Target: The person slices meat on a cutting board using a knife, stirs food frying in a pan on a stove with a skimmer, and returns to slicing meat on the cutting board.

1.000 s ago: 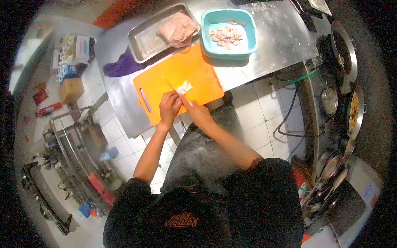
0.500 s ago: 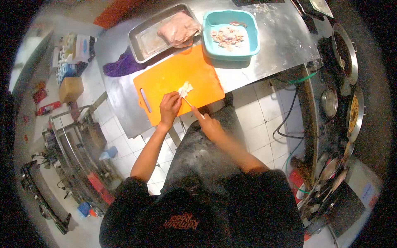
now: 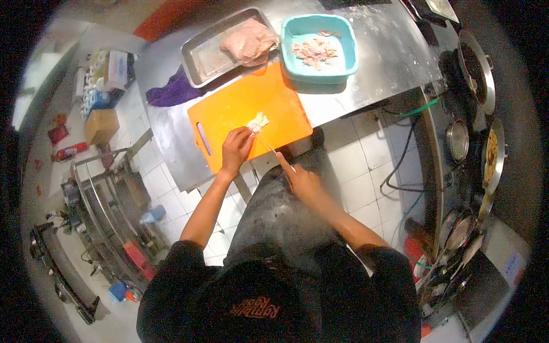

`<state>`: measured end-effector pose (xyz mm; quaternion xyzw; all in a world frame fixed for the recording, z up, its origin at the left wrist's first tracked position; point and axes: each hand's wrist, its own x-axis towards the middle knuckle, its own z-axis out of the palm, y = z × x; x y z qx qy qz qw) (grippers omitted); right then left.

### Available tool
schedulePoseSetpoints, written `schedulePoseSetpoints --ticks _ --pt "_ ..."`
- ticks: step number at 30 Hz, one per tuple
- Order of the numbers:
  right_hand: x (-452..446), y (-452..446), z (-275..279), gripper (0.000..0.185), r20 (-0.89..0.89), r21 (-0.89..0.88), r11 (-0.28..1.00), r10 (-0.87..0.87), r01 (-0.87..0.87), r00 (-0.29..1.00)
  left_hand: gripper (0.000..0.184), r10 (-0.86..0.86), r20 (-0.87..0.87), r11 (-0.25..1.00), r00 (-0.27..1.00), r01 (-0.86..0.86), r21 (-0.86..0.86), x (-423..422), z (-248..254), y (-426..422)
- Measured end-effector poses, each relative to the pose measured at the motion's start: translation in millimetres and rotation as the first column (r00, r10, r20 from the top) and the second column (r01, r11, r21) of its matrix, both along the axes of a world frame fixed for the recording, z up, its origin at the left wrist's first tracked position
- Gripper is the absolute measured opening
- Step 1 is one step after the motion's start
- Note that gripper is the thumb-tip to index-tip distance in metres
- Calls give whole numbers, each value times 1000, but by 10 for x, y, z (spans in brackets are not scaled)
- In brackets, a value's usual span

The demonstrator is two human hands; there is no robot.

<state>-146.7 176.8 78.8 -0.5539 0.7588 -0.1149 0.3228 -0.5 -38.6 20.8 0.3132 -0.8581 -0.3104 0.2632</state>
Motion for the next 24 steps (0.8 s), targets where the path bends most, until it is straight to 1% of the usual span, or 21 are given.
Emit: schedulePoseSetpoints --ticks 1,2,4,5,7,8,9,11,14,18,20,23,24 --pt "-8 -18 92 83 69 -93 994 -49 55 996 22 -8 3 999 1000 8 47 37 42 1" --pt "6 -77 155 83 76 -94 994 -42 49 996 22 -2 10 999 1000 1 46 96 88 16" --pt "37 -283 212 78 132 -65 990 -114 123 985 25 43 -35 998 998 -44 -46 186 120 21" --pt "82 -348 103 78 133 -60 990 -118 127 984 25 40 -34 998 999 -41 -41 229 96 28" --pt "204 -414 -174 75 66 -74 995 -57 62 996 25 84 -23 995 996 -82 62 308 14 80" --pt "251 -400 -238 73 87 -114 993 -29 38 996 24 63 -17 998 998 -62 31 327 -13 87" --pt "289 -400 -270 73 89 -110 993 -24 34 996 24 68 -15 997 998 -67 34 307 -7 82" --pt "370 -399 -327 73 72 -56 998 -27 31 997 23 14 -34 999 999 -15 -36 249 -5 72" --pt "412 -404 -347 73 56 -38 997 -64 66 996 20 12 -13 999 1000 -13 -52 175 16 69" --pt "448 -550 -409 72 48 -32 999 -34 35 998 19 -3 9 998 1000 4 -63 205 -74 31" --pt "468 -771 -606 71 50 -309 947 -75 87 996 17 8 -6 999 1000 -8 -49 219 -81 34" --pt "502 -885 -694 75 65 -264 959 -93 107 994 16 -2 -23 999 1000 1 -34 219 -49 32" --pt "499 -763 -656 75 61 -272 957 -91 105 994 16 0 -27 999 1000 -1 -42 232 -49 31"
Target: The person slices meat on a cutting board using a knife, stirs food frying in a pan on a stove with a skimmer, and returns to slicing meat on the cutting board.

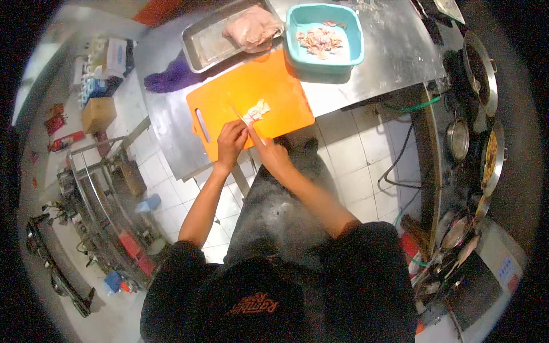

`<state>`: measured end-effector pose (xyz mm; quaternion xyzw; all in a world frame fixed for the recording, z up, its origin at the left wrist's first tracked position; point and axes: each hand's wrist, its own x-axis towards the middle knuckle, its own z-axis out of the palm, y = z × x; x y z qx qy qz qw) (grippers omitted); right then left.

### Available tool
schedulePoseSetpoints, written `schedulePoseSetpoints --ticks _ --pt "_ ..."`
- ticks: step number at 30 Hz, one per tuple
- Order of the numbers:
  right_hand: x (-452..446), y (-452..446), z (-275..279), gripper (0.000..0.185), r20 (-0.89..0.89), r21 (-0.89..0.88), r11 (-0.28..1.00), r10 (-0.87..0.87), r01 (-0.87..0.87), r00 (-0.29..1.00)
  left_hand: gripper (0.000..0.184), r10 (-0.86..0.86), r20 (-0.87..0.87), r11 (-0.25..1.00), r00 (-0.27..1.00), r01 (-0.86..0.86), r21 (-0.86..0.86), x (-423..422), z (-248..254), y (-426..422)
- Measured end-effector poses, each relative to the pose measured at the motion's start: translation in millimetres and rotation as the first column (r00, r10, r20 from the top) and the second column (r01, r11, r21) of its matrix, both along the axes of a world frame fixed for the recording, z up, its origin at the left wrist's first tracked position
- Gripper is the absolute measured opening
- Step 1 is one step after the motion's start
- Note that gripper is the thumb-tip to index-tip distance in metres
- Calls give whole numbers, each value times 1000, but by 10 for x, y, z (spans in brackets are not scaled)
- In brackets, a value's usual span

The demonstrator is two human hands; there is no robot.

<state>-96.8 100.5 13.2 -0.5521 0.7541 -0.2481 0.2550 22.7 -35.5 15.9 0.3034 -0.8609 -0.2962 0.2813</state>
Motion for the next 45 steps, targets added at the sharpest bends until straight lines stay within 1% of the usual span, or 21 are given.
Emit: schedulePoseSetpoints --ticks 2,5,6,9,11,14,16,17,19,21,23,25,27,29,30,32,34,37,38,39,45 --pt "-71 338 74 80 -36 194 979 74 -66 997 16 -15 26 999 1000 16 -40 -5 -56 -4" --pt "-49 367 137 83 -53 192 980 70 -59 996 15 -4 4 998 1000 4 -70 -21 -27 -5" --pt "-21 267 -82 78 -67 -5 999 43 -43 997 15 -2 16 998 1000 3 -63 -2 -30 20" --pt "-32 -155 -90 77 -116 86 995 69 -59 991 14 -37 5 999 999 37 -36 -17 -30 19" --pt "-84 -16 4 77 -121 90 994 75 -64 990 12 11 13 998 1000 -10 -66 -30 -79 49" --pt "-75 329 90 79 -51 160 982 113 -104 992 12 50 -21 997 999 -51 -66 -29 -96 87" --pt "-74 337 112 81 -75 282 954 126 -100 989 12 55 -10 998 998 -55 -41 12 -54 120" --pt "-79 232 91 81 -81 276 957 119 -92 990 13 53 -11 998 999 -53 -15 -25 -35 103" --pt "-32 35 -9 82 -53 63 998 18 -15 998 12 44 -18 999 999 -45 -21 -59 -41 86" --pt "-16 91 -32 83 -60 82 997 20 -15 998 12 49 -22 998 999 -50 -26 -25 -67 82" --pt "-47 205 23 84 -74 93 995 28 -21 997 14 9 -19 995 1000 -11 -103 11 -109 55" --pt "-93 538 136 87 -33 231 971 66 -56 997 14 0 -8 995 1000 -1 -104 29 -120 35" --pt "-132 793 254 86 -63 276 959 91 -71 994 15 -10 3 995 1000 10 -104 53 -70 41" --pt "-170 795 401 84 -87 323 942 121 -87 989 18 48 -58 971 997 -33 235 88 41 75" --pt "-186 760 497 81 -88 310 949 82 -51 993 18 47 -59 971 997 -32 236 120 37 70" --pt "-134 688 472 78 -86 295 955 33 -6 996 22 54 -123 997 991 -47 64 206 26 28" --pt "-44 544 357 72 -58 111 993 -33 39 998 23 33 -106 998 994 -27 57 304 -21 -17" --pt "138 350 294 69 -109 157 986 -39 56 993 21 -14 -92 999 996 17 31 342 -31 -46" --pt "182 329 277 78 -113 102 994 -18 30 993 19 -49 -97 999 994 50 8 338 -28 -61" --pt "213 331 280 78 -113 103 994 -16 28 993 19 -46 -97 999 994 47 10 329 -30 -64" --pt "229 284 214 77 -132 214 976 65 -36 989 14 -92 -68 996 993 92 -4 276 -40 -91"
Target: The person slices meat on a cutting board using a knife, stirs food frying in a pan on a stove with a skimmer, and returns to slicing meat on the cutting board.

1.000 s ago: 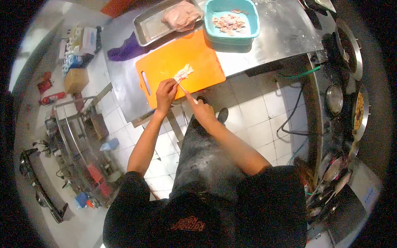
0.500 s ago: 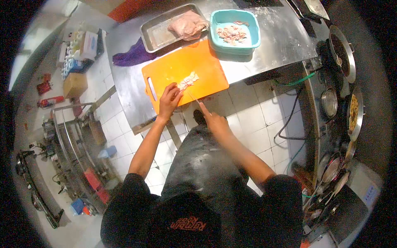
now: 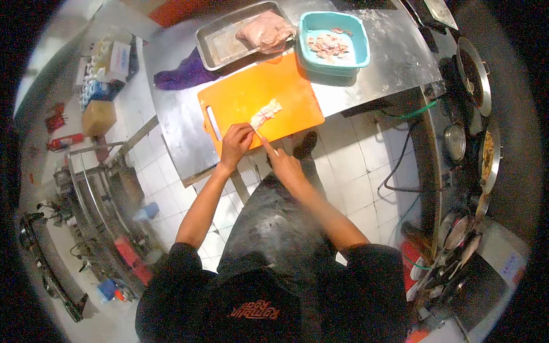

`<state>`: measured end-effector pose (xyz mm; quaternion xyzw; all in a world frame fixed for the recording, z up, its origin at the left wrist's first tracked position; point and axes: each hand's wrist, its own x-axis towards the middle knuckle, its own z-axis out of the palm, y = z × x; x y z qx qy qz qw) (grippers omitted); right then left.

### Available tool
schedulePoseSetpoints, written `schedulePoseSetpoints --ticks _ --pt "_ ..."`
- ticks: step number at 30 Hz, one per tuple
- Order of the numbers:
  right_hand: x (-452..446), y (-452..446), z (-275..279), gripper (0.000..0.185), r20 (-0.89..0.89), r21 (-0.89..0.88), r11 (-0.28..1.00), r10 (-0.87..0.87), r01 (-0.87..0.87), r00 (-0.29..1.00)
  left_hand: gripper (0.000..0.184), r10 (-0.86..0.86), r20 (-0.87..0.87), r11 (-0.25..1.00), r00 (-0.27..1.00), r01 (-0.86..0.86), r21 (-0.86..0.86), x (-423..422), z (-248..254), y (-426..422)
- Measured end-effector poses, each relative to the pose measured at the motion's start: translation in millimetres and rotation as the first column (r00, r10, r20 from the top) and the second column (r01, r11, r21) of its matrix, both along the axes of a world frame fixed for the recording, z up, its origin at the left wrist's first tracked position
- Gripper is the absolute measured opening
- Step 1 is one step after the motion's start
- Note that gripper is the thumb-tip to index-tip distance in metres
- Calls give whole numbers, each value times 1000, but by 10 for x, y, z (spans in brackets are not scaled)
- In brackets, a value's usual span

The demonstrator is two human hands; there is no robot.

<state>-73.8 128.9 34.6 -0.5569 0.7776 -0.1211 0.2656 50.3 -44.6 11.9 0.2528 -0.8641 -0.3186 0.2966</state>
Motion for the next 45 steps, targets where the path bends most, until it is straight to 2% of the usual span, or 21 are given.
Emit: schedulePoseSetpoints --ticks 2,5,9,11,12,14,19,21,25,28,30,32,34,35,36,37,38,39,42,44,45 --pt "61 -207 -273 80 65 -200 978 -48 60 997 14 -20 39 1000 999 20 -13 14 3 -5" --pt "64 -489 -365 69 66 -221 974 -40 54 997 14 -11 16 1000 1000 10 15 7 12 -16" --pt "64 -24 -188 69 141 -194 980 -22 49 990 13 -4 32 1000 999 3 26 9 -15 -7" --pt "81 71 -38 68 91 71 997 -34 28 995 14 -7 47 997 999 4 72 17 -26 -24" --pt "80 3 -107 68 93 74 997 -26 19 995 14 1 49 997 999 -5 75 23 -27 -15" --pt "98 -244 -324 72 99 -234 968 -68 89 993 14 -14 20 999 1000 13 44 11 -15 -28" --pt "76 -54 -182 83 55 -136 989 -51 58 997 12 11 36 998 999 -14 64 -15 -16 -17" --pt "102 227 -146 81 -12 30 999 -17 17 1000 9 41 -5 999 999 -41 3 -36 -43 0" --pt "-113 186 -190 78 -53 -40 999 3 -5 999 7 90 -13 996 996 -90 -24 -70 -17 -6" --pt "-389 136 -152 72 -1 -46 997 -64 64 998 6 169 0 984 986 -169 52 -90 22 49" --pt "-604 166 -104 70 122 -88 982 -157 168 980 5 212 -8 944 977 -202 259 -164 73 67" --pt "-803 226 -107 64 218 -140 964 -194 228 956 12 167 -72 952 983 -142 272 -380 119 71" --pt "-969 321 -79 58 349 -357 865 -226 352 909 25 74 -113 940 991 -32 340 -676 282 69" --pt "-1069 365 -74 54 433 -321 855 -250 407 866 39 -14 -83 965 996 36 261 -810 274 31" --pt "-1161 397 55 54 427 -322 855 -252 407 868 39 -16 -89 964 996 39 262 -936 309 21" --pt "-1262 413 244 55 509 -154 886 -309 438 804 42 -45 19 999 999 45 -26 -1067 367 10" --pt "-1356 432 299 56 545 -69 893 -339 444 767 46 -38 130 948 991 78 -310 -1171 430 10" --pt "-1450 451 356 57 573 17 895 -373 445 730 46 -38 127 947 991 77 -311 -1227 456 18" --pt "-1738 510 283 56 654 -32 912 -290 409 699 42 -60 288 928 956 160 -336 -1233 462 35" --pt "-1932 602 234 55 669 -66 884 -304 463 678 26 -125 386 983 914 168 -78 -1092 226 87" --pt "-2024 652 232 55 681 -71 873 -311 482 663 26 -120 393 983 912 164 -80 -1069 181 123"
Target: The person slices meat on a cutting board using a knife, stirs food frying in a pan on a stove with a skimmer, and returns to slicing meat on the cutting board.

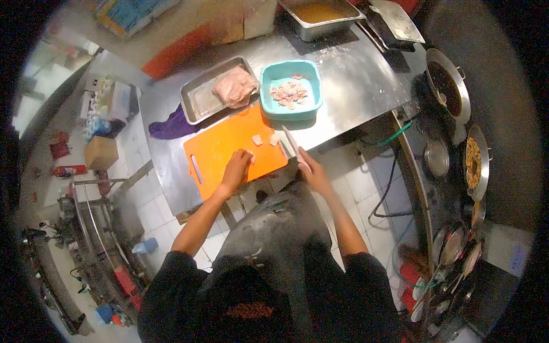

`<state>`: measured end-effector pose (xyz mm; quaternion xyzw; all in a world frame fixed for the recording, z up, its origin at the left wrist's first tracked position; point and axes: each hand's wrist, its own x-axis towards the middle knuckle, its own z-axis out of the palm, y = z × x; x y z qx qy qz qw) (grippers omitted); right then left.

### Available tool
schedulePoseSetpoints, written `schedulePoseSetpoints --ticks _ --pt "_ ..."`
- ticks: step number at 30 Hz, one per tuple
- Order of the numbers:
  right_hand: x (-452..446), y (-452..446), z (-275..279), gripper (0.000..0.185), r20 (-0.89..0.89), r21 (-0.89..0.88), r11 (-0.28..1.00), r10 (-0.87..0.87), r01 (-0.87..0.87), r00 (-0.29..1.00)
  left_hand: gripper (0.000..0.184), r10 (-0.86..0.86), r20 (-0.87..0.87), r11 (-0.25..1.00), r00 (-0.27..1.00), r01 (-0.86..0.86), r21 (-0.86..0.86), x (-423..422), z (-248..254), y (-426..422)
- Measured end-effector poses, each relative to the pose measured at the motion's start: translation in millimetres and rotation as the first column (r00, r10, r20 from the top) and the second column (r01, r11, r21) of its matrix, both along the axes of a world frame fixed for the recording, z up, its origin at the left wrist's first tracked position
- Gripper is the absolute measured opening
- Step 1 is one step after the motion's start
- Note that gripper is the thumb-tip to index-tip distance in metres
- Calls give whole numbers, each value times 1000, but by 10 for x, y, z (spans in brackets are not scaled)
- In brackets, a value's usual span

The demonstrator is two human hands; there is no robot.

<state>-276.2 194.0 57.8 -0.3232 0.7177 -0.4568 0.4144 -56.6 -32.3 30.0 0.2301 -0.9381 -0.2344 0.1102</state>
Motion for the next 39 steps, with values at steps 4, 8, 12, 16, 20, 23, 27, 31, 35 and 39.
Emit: schedulePoseSetpoints --ticks 4,8,12,16,20,23,27,31,35,39 --pt "-361 195 -215 56 -65 -84 996 -47 42 997 13 14 -115 991 993 1 132 -221 160 20" --pt "-686 244 -208 57 -156 -103 995 -9 -8 988 20 87 -69 996 994 -86 20 -753 446 -15" --pt "-995 174 -143 57 -84 -73 993 92 -98 992 31 68 152 997 986 -64 -34 -973 462 13" --pt "-1241 129 -46 56 -93 -35 979 196 -200 976 38 68 132 996 989 -60 -63 -1052 366 129" --pt "-1489 72 59 53 -98 150 928 357 -341 929 33 109 114 994 988 -109 -7 -1143 117 239" --pt "-1579 164 -72 53 -179 78 916 401 -393 899 24 207 73 972 976 -214 94 -1191 160 191" --pt "-1704 106 207 52 -100 182 912 390 -368 916 16 572 -146 734 807 -424 530 -1171 235 115" --pt "-1836 227 143 53 -128 119 944 322 -307 938 15 693 -409 711 594 -471 522 -1328 829 -53" --pt "-1961 351 85 54 -212 -60 976 194 -211 958 20 442 -695 835 567 -544 87 -1850 1550 -171" --pt "-2048 455 132 52 -274 -26 987 145 -158 951 28 217 -539 966 814 -258 -1 -2353 972 -373"
